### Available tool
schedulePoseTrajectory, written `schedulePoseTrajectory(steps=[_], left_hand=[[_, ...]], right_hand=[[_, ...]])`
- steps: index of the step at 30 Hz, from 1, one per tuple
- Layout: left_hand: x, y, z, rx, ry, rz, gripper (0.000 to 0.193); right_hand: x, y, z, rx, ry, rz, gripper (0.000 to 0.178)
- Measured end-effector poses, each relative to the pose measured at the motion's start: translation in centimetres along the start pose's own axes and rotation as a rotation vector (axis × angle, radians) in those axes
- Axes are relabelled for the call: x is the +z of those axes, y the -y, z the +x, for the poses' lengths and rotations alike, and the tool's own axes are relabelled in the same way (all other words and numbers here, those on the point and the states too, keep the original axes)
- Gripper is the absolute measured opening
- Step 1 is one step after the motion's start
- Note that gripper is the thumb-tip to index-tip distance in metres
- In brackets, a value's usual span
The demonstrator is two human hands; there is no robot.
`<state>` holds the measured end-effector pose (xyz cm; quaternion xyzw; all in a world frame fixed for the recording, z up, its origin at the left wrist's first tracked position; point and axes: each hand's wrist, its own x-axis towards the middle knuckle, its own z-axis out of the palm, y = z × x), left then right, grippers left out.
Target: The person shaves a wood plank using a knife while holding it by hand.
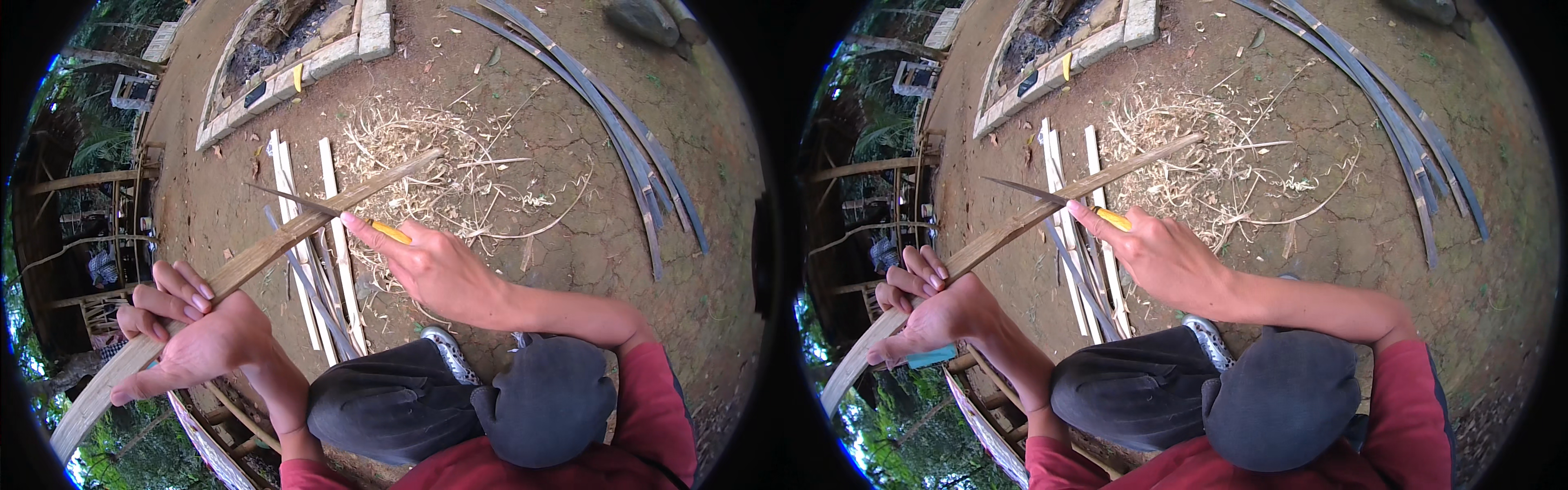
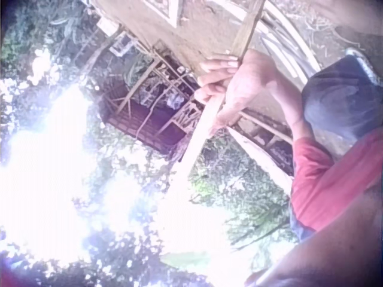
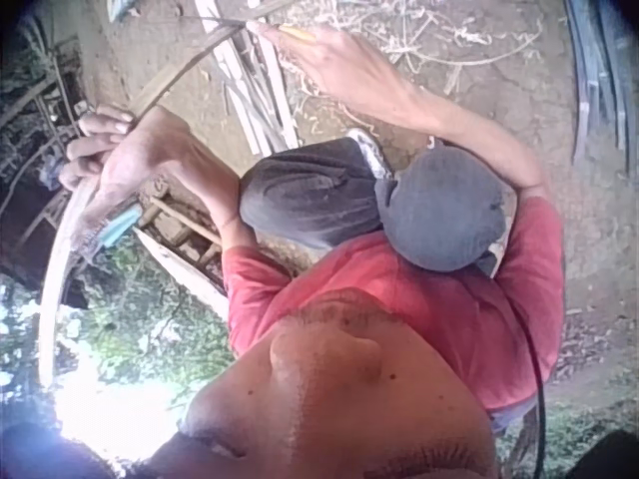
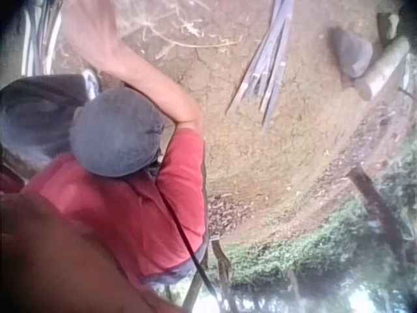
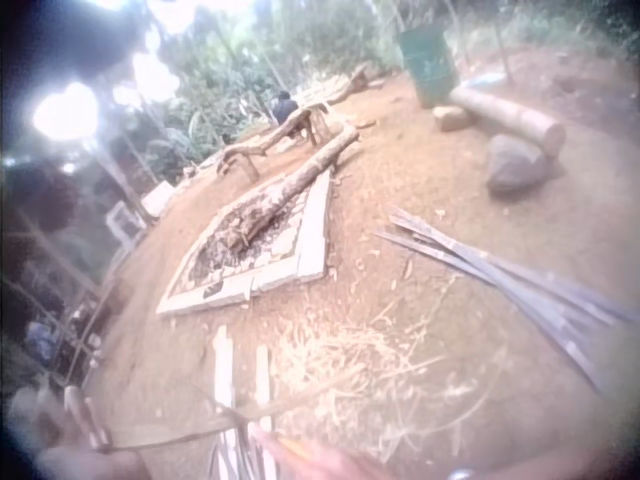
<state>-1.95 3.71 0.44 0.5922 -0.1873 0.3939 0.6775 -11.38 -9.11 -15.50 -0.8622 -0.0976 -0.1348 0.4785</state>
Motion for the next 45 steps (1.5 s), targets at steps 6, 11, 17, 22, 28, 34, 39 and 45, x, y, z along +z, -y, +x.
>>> schedulePoseTrajectory(steps=[6, 11, 17, 22, 28, 34, 39, 45], left_hand=[[0.2, -0.3, -0.8, 0.016, 0.037, -0.003, 0.079], [1.0, 0.1, -0.6, 0.054, 0.023, 0.014, 0.079], [1.9, -0.3, -1.1, 0.065, 0.011, 0.025, 0.079], [2.5, -0.7, -0.7, 0.148, 0.066, -0.001, 0.076], [2.6, -0.8, -1.7, 0.063, 0.064, 0.016, 0.077], [2.4, -0.7, -1.1, 0.06, 0.093, -0.019, 0.078], [2.7, -1.5, -2.1, 0.046, 0.097, -0.031, 0.08], [2.8, -2.0, -1.9, 0.033, 0.108, -0.016, 0.081]], right_hand=[[0.6, -1.6, -0.7, -0.047, -0.007, -0.123, 0.072], [-1.0, 0.7, -0.6, -0.059, -0.056, -0.023, 0.073], [0.9, -4.0, -1.0, 0.08, -0.078, -0.016, 0.065], [-1.7, -0.8, -1.4, -0.037, -0.159, 0.023, 0.065], [0.2, -3.1, -1.6, -0.042, -0.187, 0.066, 0.064], [-1.1, -2.0, -1.2, -0.018, -0.124, 0.038, 0.062], [-1.5, -0.9, -1.5, -0.034, -0.148, 0.037, 0.057], [-1.4, -4.9, -1.7, 0.34, 0.052, 0.133, 0.058]])
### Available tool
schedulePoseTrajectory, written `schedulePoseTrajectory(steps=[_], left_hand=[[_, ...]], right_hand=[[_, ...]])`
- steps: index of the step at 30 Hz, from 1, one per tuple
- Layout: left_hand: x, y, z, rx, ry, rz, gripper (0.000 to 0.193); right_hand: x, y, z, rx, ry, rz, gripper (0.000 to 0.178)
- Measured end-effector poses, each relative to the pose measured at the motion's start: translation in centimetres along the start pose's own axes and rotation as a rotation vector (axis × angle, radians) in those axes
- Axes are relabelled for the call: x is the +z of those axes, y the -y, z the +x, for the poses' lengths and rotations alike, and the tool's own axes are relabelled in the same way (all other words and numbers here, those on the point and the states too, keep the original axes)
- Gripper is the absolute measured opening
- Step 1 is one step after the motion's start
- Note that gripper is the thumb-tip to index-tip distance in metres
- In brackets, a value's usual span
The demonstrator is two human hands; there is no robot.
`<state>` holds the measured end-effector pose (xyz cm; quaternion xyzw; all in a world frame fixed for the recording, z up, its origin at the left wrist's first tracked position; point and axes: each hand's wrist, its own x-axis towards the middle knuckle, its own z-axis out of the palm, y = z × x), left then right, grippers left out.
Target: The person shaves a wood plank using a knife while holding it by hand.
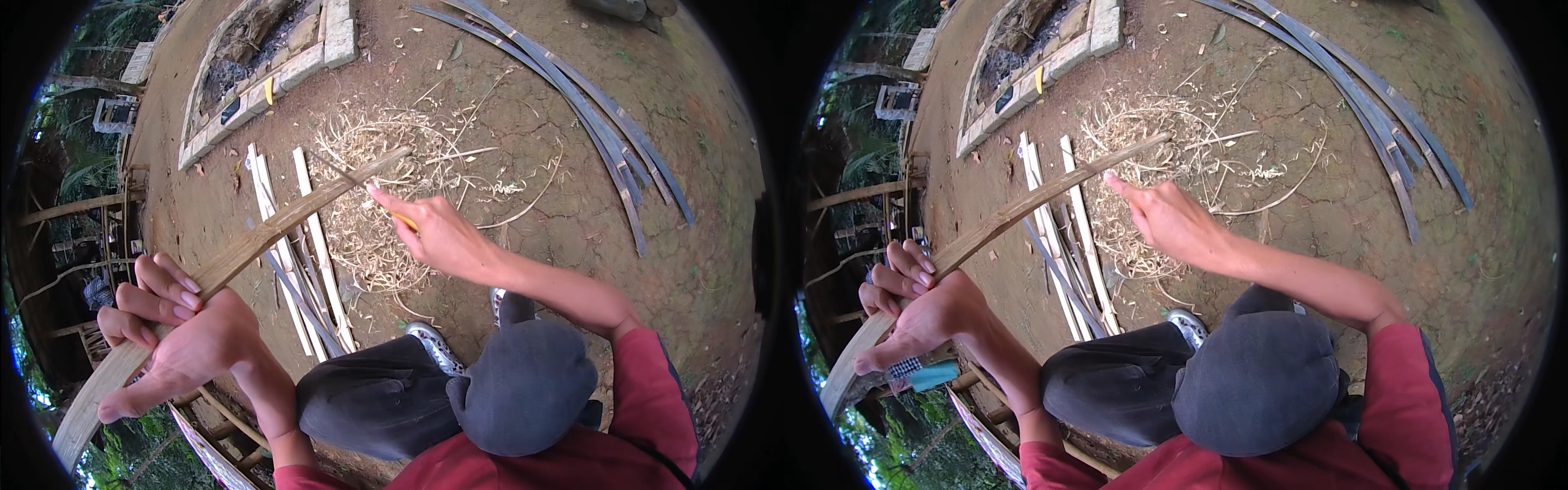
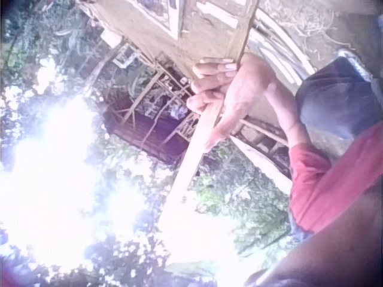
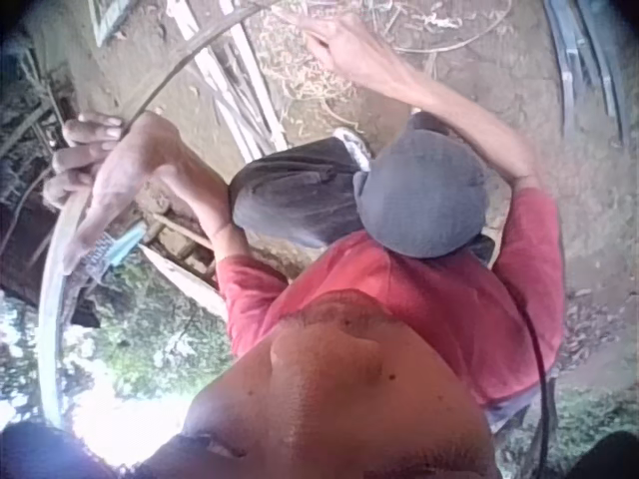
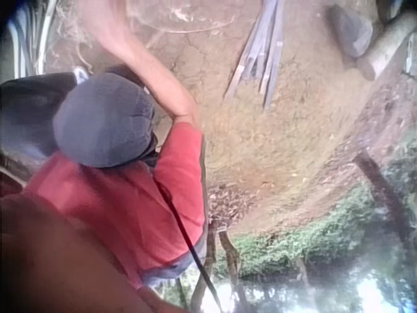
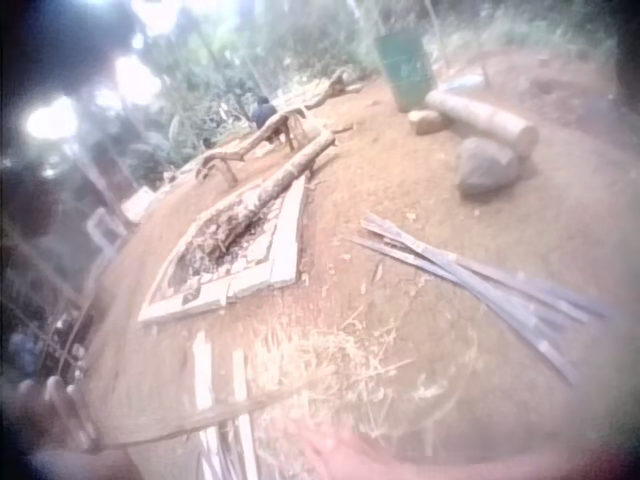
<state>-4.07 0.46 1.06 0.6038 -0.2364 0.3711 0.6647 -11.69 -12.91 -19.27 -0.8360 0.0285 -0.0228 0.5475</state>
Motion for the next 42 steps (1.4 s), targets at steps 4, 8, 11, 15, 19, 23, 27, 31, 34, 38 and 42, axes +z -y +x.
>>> schedulePoseTrajectory(steps=[4, 8, 11, 15, 19, 23, 27, 31, 34, 38, 42], left_hand=[[0.0, 0.8, -0.1, 0.008, 0.0, -0.128, 0.081], [0.7, -0.2, -0.9, -0.063, -0.04, -0.049, 0.08], [0.9, -0.1, -0.6, -0.091, -0.047, -0.147, 0.077], [0.6, 0.0, -1.1, -0.132, -0.011, -0.248, 0.078], [0.5, 0.0, -0.6, -0.143, -0.048, -0.142, 0.079], [0.8, 0.3, -0.3, -0.128, -0.067, -0.191, 0.079], [0.9, 0.5, -0.6, -0.143, -0.072, -0.146, 0.079], [0.8, 1.0, 0.6, -0.098, -0.082, -0.116, 0.078], [0.4, 1.0, 0.7, -0.099, -0.073, -0.082, 0.078], [0.1, 0.1, 0.8, -0.125, -0.077, -0.079, 0.078], [0.5, 0.4, 0.4, -0.123, -0.078, -0.038, 0.078]], right_hand=[[1.3, 1.6, -0.8, -0.389, -0.234, 0.005, 0.055], [1.6, -4.3, 1.1, -0.204, -0.24, 0.062, 0.054], [1.3, -2.6, 1.1, -0.221, -0.222, 0.086, 0.055], [2.7, -2.4, 0.9, -0.235, -0.259, -0.005, 0.054], [1.9, -2.9, 1.8, -0.09, -0.147, -0.025, 0.058], [1.5, -1.2, 2.3, -0.199, -0.173, -0.026, 0.06], [2.5, -5.0, 2.0, -0.141, -0.185, -0.101, 0.06], [0.4, -3.9, 3.8, -0.167, -0.168, 0.006, 0.055], [-0.3, -2.7, 3.2, -0.125, -0.174, 0.056, 0.052], [-2.3, -0.9, 1.2, -0.098, -0.215, 0.066, 0.051], [-0.9, -0.9, -0.4, -0.064, -0.112, 0.066, 0.06]])
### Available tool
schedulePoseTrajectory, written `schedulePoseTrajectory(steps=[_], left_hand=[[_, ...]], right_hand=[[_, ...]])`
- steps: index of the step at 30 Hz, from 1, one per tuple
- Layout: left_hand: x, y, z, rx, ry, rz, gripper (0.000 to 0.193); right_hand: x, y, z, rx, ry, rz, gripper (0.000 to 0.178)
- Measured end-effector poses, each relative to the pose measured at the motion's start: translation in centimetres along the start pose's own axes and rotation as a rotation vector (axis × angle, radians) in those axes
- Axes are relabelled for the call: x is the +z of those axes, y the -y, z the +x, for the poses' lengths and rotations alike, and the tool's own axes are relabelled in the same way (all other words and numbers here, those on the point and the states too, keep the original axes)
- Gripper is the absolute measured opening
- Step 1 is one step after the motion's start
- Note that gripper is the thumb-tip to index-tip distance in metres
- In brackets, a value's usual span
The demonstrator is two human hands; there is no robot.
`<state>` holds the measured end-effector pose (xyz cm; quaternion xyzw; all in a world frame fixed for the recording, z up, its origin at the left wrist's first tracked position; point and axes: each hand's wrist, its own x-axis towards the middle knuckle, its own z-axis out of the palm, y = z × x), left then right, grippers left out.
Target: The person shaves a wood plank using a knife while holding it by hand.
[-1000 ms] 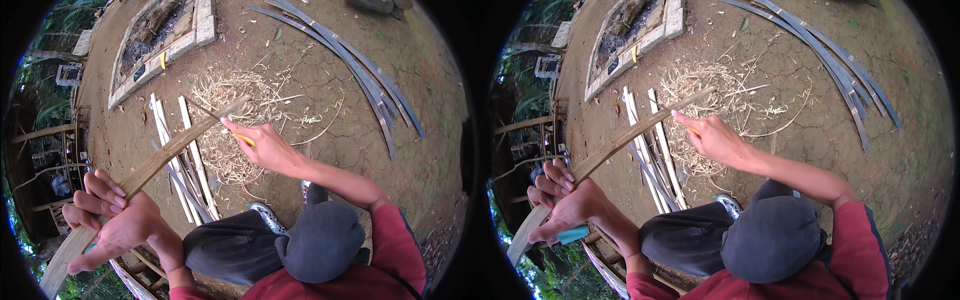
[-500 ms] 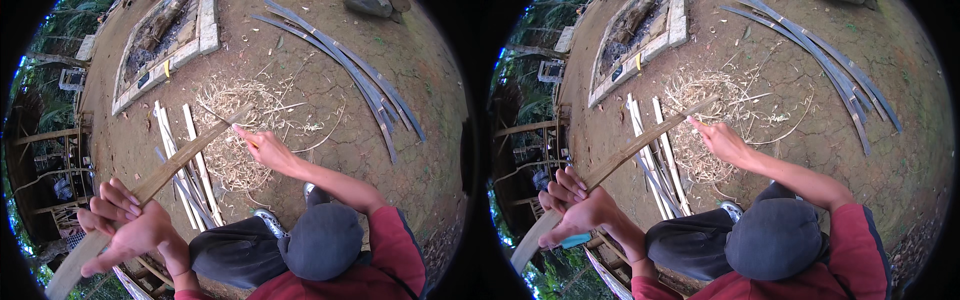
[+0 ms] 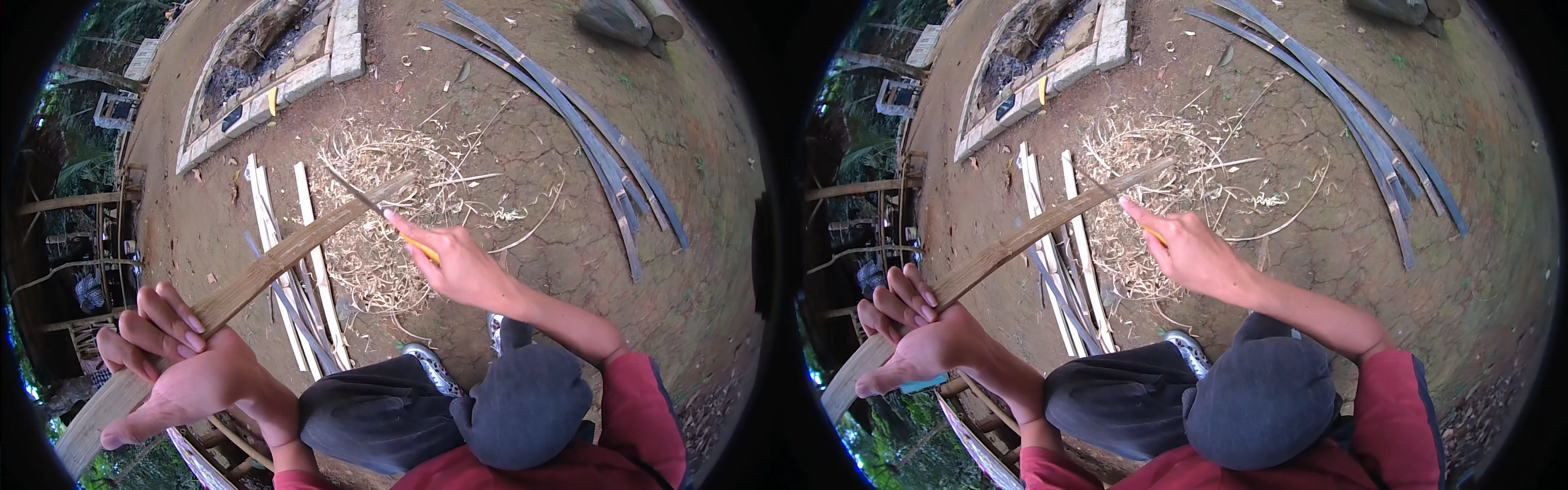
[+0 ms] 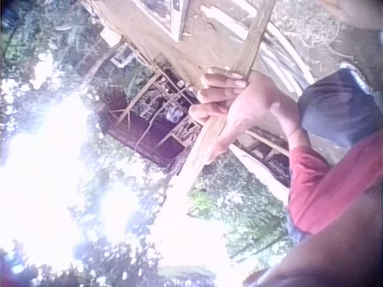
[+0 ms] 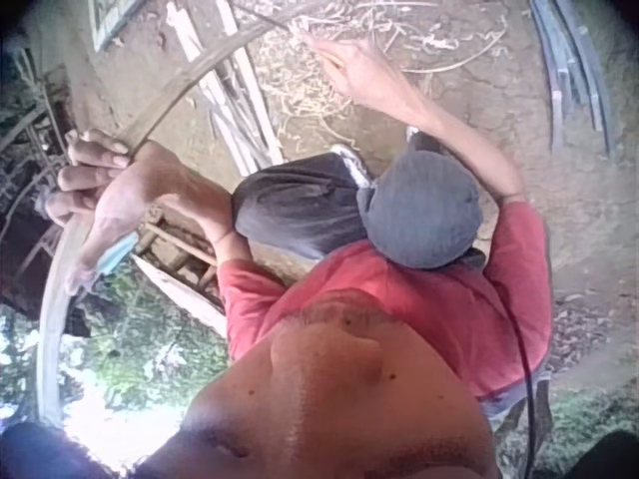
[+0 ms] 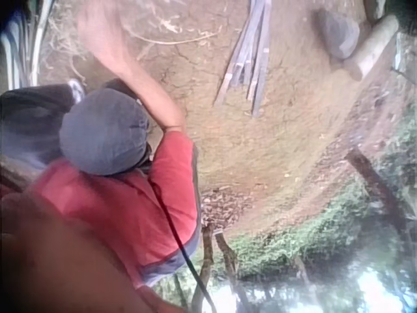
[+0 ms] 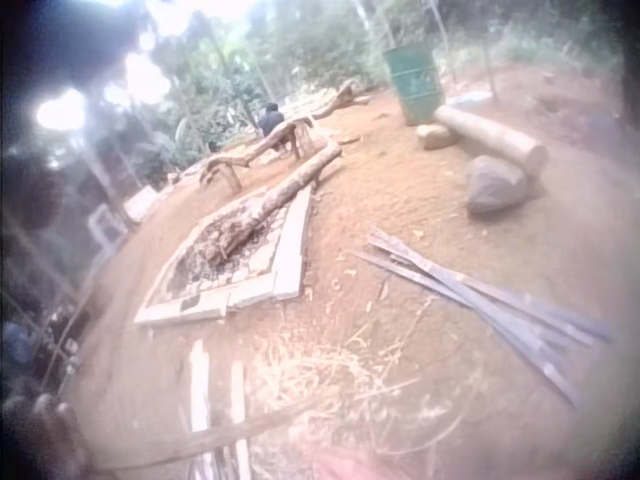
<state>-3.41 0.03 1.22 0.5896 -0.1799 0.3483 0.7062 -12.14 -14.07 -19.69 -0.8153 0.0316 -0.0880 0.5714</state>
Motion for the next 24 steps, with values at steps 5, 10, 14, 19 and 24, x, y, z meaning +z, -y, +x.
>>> schedulePoseTrajectory(steps=[5, 10, 14, 19, 24], left_hand=[[0.4, -0.2, 0.2, 0.047, -0.028, 0.107, 0.08], [0.5, 0.1, 0.4, 0.004, -0.051, 0.054, 0.078], [-0.4, 0.8, 1.1, -0.018, -0.007, 0.003, 0.078], [0.0, 0.4, 1.0, -0.01, -0.031, 0.027, 0.079], [0.6, 0.0, -0.2, -0.047, -0.007, -0.053, 0.079]], right_hand=[[1.0, 2.7, 0.2, -0.176, 0.005, -0.12, 0.065], [4.2, -3.0, 1.3, -0.262, -0.112, -0.218, 0.059], [3.6, -3.8, 2.1, -0.153, -0.07, -0.149, 0.055], [1.9, 0.8, 2.0, -0.218, -0.028, -0.132, 0.058], [5.4, -4.1, 1.2, -0.081, -0.08, -0.339, 0.06]])
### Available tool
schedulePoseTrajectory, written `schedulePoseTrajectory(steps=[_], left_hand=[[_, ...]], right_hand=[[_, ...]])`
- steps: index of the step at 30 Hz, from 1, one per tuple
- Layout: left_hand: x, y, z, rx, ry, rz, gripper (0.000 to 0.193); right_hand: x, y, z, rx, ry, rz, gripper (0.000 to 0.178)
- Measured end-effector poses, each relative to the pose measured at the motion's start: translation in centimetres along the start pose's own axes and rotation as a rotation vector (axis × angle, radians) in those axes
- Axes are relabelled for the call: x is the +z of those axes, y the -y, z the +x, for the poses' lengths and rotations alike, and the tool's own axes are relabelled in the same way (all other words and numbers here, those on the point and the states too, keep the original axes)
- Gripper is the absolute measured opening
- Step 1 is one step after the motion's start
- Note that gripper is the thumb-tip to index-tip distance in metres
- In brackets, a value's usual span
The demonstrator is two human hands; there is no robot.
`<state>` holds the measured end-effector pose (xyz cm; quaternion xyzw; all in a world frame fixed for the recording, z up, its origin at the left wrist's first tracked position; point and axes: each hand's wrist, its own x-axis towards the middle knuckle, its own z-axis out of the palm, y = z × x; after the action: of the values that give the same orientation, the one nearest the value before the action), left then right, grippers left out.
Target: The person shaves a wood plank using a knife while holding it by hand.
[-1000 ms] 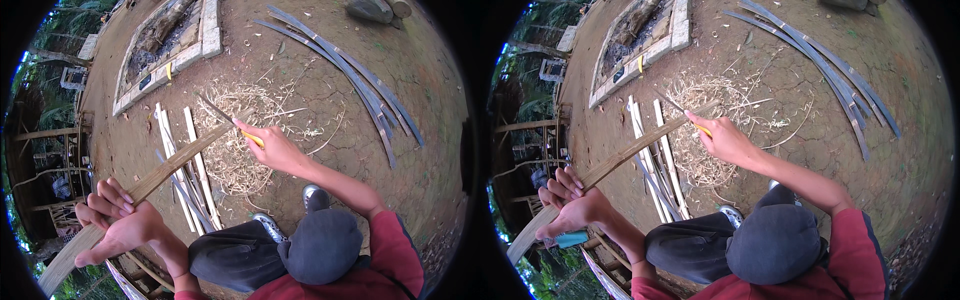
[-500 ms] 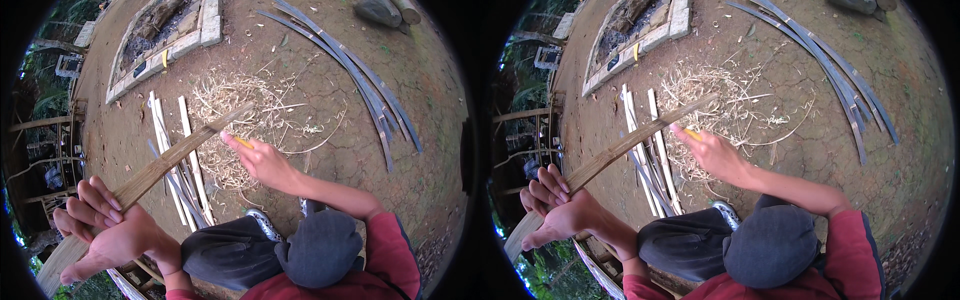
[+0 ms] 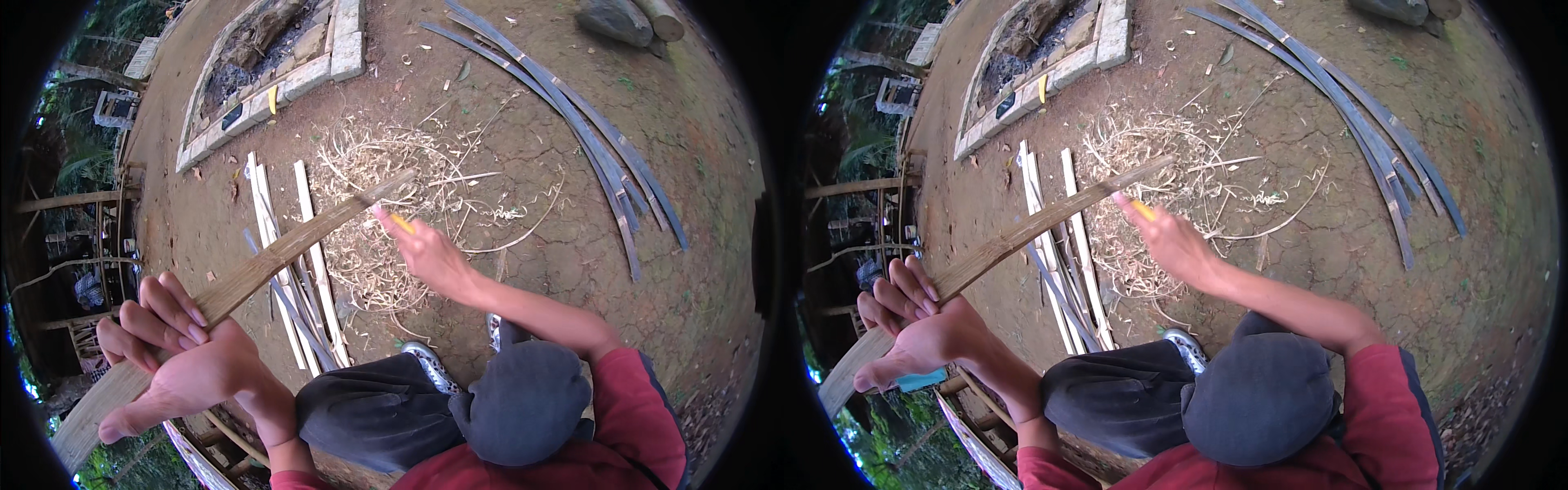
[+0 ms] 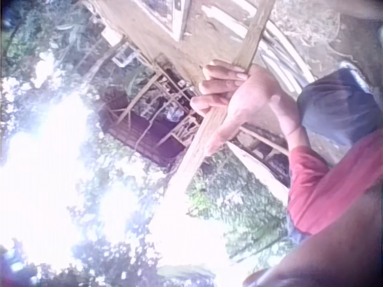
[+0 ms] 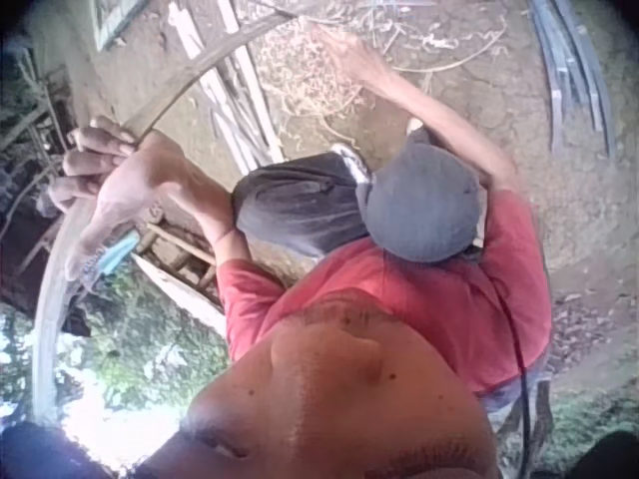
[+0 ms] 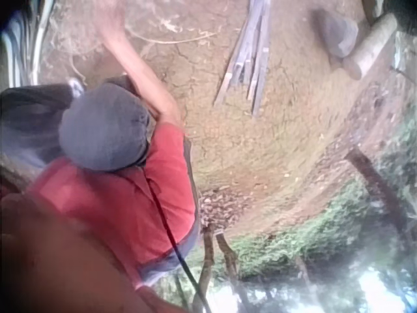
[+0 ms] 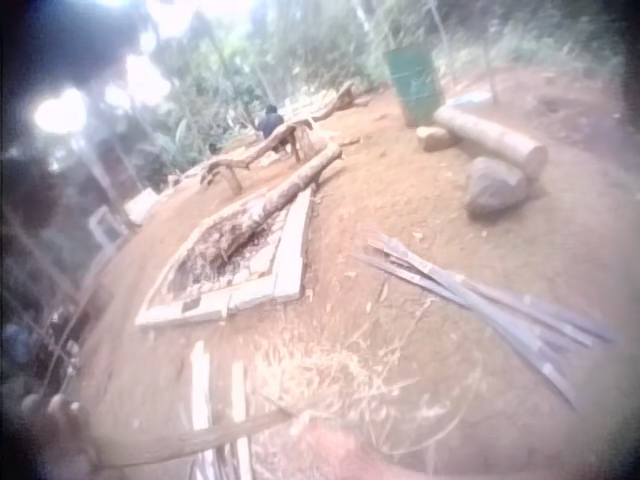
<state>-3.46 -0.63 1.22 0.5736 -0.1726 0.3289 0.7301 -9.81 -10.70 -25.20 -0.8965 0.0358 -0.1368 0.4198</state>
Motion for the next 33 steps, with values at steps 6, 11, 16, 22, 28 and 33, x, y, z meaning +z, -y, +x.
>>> schedulePoseTrajectory(steps=[6, 11, 16, 22, 28, 33], left_hand=[[-0.9, 0.8, 1.4, 0.01, 0.041, 0.01, 0.078], [-1.0, 0.7, 1.9, 0.001, 0.043, -0.033, 0.078], [-1.2, 0.5, 1.7, 0.013, 0.051, -0.007, 0.078], [-1.1, 0.1, 1.9, 0.021, 0.038, -0.01, 0.078], [-1.1, 0.6, 1.7, 0.003, 0.033, -0.007, 0.079], [-1.6, 0.9, 2.0, 0.002, 0.071, -0.003, 0.08]], right_hand=[[-1.9, -0.4, 1.8, 0.046, -0.002, 0.262, 0.059], [-4.1, 1.0, 1.4, 0.005, -0.017, 0.294, 0.057], [-3.1, 3.3, 0.0, -0.132, -0.048, 0.234, 0.06], [-2.0, -0.5, 2.3, 0.018, 0.054, 0.197, 0.059], [-6.2, 0.9, 2.2, 0.202, 0.069, 0.283, 0.06], [-4.5, 1.9, 0.8, -0.043, 0.013, 0.32, 0.059]])
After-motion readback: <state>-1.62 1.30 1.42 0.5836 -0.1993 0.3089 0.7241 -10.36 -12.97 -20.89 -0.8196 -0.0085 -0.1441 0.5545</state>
